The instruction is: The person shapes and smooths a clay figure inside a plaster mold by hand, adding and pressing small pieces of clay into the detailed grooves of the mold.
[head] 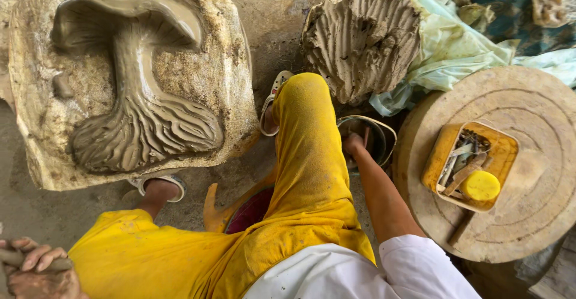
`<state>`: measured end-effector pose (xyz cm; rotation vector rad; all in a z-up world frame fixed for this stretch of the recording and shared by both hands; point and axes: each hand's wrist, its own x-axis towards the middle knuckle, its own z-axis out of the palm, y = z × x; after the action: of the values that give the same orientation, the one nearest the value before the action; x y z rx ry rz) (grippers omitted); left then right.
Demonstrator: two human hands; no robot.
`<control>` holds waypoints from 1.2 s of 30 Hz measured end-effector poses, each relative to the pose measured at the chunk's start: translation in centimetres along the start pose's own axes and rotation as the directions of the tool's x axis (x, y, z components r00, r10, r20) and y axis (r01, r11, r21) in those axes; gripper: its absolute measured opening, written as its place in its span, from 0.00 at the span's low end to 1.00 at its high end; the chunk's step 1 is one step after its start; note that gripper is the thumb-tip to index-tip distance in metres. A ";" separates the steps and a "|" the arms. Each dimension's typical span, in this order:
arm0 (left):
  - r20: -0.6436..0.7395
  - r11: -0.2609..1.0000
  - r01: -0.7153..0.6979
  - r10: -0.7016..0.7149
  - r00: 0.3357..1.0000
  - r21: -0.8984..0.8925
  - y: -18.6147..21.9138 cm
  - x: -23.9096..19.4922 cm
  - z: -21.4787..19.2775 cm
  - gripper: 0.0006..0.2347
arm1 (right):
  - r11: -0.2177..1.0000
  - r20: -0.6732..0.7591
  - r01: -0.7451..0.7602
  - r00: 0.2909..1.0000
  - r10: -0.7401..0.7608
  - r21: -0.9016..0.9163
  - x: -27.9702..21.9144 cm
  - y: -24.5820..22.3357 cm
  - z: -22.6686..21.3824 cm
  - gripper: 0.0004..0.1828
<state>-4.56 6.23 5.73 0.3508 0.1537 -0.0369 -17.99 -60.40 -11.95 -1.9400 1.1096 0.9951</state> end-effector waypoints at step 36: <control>-0.227 0.815 0.293 -0.203 0.952 0.500 -16.6 -3.4 -3.2 0.15 | 0.675 -0.159 0.181 0.983 -0.095 0.716 -0.6 -0.2 2.9 0.13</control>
<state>-9.42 -8.25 -2.34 0.8907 0.3565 -0.3177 -18.84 -57.70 -12.72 -1.3820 1.1603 0.2632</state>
